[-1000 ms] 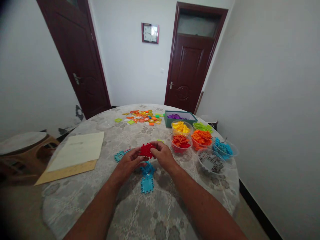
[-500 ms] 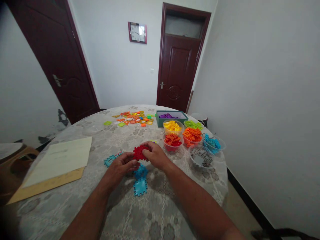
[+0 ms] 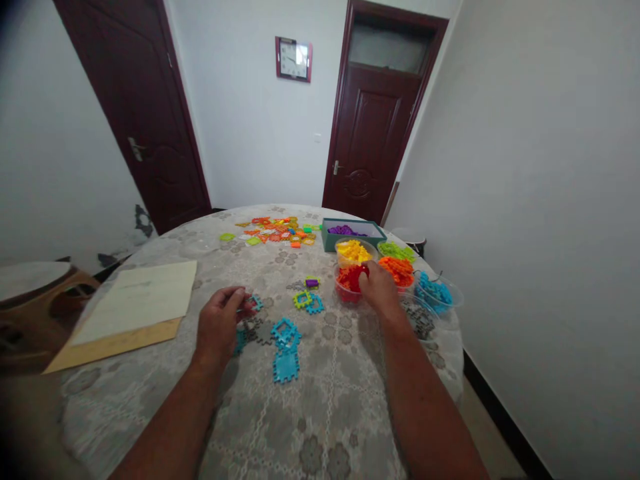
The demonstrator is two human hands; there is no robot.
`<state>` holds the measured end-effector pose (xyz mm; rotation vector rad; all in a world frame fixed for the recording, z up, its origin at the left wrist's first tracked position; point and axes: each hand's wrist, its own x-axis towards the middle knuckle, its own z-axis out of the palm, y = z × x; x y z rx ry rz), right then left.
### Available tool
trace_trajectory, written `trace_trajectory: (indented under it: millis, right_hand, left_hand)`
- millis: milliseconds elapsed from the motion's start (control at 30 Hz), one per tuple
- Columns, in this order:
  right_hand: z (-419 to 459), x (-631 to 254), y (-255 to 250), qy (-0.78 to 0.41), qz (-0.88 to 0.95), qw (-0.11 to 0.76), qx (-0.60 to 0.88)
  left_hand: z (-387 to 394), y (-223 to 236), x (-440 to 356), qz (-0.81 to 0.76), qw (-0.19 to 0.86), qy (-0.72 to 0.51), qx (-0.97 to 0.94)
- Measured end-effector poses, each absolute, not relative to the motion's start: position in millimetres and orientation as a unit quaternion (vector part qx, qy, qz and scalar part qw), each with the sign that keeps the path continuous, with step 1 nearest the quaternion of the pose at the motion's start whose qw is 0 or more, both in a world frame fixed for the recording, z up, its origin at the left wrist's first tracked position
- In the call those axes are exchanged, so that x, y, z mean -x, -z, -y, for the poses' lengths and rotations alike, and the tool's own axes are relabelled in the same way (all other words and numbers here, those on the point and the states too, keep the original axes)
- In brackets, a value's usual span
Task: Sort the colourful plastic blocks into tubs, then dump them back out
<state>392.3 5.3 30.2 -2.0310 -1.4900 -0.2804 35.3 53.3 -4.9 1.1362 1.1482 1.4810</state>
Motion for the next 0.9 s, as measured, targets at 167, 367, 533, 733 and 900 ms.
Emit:
trace_trajectory:
  millis: [167, 367, 533, 733, 900]
  right_hand:
    - [-12, -394, -8, 0.173, 0.572, 0.297, 0.745]
    - [-12, -387, -3, 0.222, 0.602, 0.313, 0.700]
    - [-6, -345, -10, 0.182, 0.661, 0.371, 0.626]
    - [-9, -283, 23, 0.067, 0.762, 0.256, 0.590]
    - [-12, -271, 47, 0.015, 0.756, 0.186, 0.627]
  left_hand:
    - [-57, 6, -31, -0.513, 0.393, -0.629, -0.433]
    - [-58, 4, -32, -0.523, 0.368, -0.643, -0.421]
    - [-57, 3, -32, -0.520, 0.371, -0.642, -0.424]
    - [-59, 7, -31, -0.531, 0.372, -0.630, -0.427]
    - [-59, 11, -33, -0.515, 0.396, -0.605, -0.460]
